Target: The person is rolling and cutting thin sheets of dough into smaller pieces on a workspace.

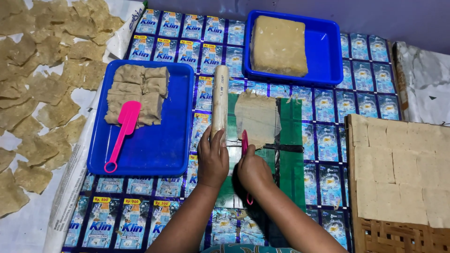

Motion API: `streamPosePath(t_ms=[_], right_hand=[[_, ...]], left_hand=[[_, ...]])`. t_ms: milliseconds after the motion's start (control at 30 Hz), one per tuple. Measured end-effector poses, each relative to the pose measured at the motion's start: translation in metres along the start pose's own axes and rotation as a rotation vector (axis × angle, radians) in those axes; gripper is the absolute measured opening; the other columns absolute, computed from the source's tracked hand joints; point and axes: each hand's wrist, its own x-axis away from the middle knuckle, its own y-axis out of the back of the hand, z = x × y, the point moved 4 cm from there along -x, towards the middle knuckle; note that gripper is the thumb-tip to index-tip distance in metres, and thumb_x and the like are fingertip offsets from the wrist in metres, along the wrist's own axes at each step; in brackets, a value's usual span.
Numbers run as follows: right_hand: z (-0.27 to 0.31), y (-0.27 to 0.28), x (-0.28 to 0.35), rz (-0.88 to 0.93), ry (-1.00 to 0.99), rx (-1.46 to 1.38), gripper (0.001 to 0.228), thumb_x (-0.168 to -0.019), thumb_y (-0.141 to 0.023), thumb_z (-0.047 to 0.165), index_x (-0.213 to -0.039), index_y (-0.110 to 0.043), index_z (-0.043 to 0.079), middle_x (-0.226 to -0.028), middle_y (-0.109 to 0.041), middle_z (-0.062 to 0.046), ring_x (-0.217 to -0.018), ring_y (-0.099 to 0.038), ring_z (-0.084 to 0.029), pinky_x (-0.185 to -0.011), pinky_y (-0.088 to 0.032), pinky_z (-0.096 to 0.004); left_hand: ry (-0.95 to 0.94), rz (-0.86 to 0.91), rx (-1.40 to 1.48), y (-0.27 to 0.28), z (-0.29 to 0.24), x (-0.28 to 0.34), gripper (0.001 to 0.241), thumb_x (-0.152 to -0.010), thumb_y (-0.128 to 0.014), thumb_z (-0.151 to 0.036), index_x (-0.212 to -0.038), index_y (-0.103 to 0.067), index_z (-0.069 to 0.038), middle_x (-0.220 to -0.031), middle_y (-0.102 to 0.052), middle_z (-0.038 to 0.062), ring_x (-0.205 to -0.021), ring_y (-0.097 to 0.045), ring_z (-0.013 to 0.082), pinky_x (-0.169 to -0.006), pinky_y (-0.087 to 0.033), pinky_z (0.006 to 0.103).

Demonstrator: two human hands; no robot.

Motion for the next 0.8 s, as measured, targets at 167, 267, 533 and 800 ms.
streamPosePath(t_ms=[167,267,533,800], right_hand=[[0.01,0.016,-0.01,0.01,-0.016,-0.032,0.034,-0.099,-0.032,0.028,-0.124,-0.04,0.006,-0.101,-0.072,-0.029,-0.105,-0.068,-0.054,-0.091,-0.054,-0.064],[0.011,0.018,-0.025,-0.001,-0.019,-0.04,0.034,-0.099,-0.031,0.028,-0.124,-0.04,0.006,-0.102,-0.072,-0.029,-0.106,-0.068,-0.054,-0.091,-0.055,-0.063],[0.015,0.023,-0.067,-0.075,0.029,-0.009,0.038,-0.1,-0.032,0.028,-0.127,-0.038,0.003,-0.101,-0.071,-0.029,-0.103,-0.068,-0.054,-0.088,-0.056,-0.061],[0.005,0.053,-0.08,-0.136,0.141,-0.042,0.037,-0.101,-0.04,0.029,-0.125,-0.046,0.001,-0.098,-0.071,-0.032,-0.101,-0.069,-0.055,-0.083,-0.055,-0.064]], left_hand=[[-0.001,0.006,0.009,-0.001,0.001,0.0,0.038,-0.101,-0.051,-0.013,-0.139,-0.058,-0.016,-0.142,-0.049,0.022,-0.13,-0.052,0.0428,-0.104,-0.048,0.0528],[0.007,0.013,0.012,-0.001,0.002,0.0,0.037,-0.102,-0.05,-0.013,-0.138,-0.058,-0.016,-0.143,-0.048,0.022,-0.131,-0.052,0.043,-0.104,-0.048,0.053],[0.01,0.024,0.029,0.0,0.002,-0.001,0.038,-0.102,-0.049,-0.012,-0.138,-0.058,-0.015,-0.142,-0.047,0.023,-0.131,-0.051,0.0444,-0.104,-0.047,0.0548],[0.015,0.043,0.02,-0.001,0.003,0.0,0.039,-0.102,-0.048,-0.013,-0.139,-0.058,-0.017,-0.144,-0.047,0.022,-0.133,-0.05,0.0433,-0.106,-0.046,0.0538]])
